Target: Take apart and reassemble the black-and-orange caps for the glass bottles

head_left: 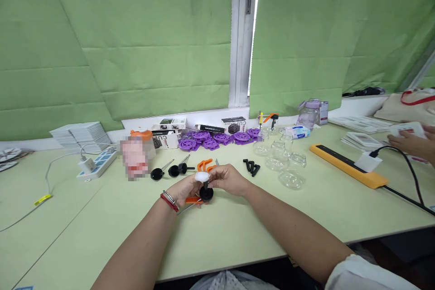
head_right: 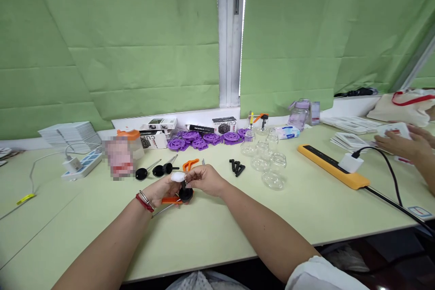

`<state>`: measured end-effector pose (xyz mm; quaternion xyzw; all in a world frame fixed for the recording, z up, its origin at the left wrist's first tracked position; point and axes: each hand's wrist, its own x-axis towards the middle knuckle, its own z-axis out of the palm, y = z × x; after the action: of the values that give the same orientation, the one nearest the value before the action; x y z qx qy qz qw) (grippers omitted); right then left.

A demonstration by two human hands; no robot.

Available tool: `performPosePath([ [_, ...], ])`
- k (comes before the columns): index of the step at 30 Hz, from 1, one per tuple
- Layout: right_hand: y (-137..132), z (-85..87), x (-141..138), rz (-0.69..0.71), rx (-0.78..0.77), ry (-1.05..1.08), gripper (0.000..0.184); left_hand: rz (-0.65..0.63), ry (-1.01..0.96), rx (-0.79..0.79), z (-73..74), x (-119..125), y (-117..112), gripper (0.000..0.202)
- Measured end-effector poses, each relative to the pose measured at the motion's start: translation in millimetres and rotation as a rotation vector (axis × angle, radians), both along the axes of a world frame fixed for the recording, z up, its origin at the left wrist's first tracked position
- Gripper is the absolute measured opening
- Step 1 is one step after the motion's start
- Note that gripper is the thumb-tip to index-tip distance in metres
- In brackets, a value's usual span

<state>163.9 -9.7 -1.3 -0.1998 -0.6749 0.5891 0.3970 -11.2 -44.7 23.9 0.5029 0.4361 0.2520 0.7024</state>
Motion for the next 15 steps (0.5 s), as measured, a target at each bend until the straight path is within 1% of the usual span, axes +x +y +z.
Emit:
performPosePath([
  [6,1.0,-0.4,-0.1,-0.006,-0.007,-0.039,0.024,-0.03,-0.026,0.02,2.7,1.4,-1.2,0.035],
  [10,0.3,0.1,-0.2,-0.003,-0.011,-0.043,0.021,-0.032,-0.012,0.019,2.7,1.8,-0.4,0.035],
  [15,-0.1,0.0,-0.5,0.015,-0.028,-0.038,0.022,-0.012,-0.003,0.017,1.5,1.3,1.8,0.035],
])
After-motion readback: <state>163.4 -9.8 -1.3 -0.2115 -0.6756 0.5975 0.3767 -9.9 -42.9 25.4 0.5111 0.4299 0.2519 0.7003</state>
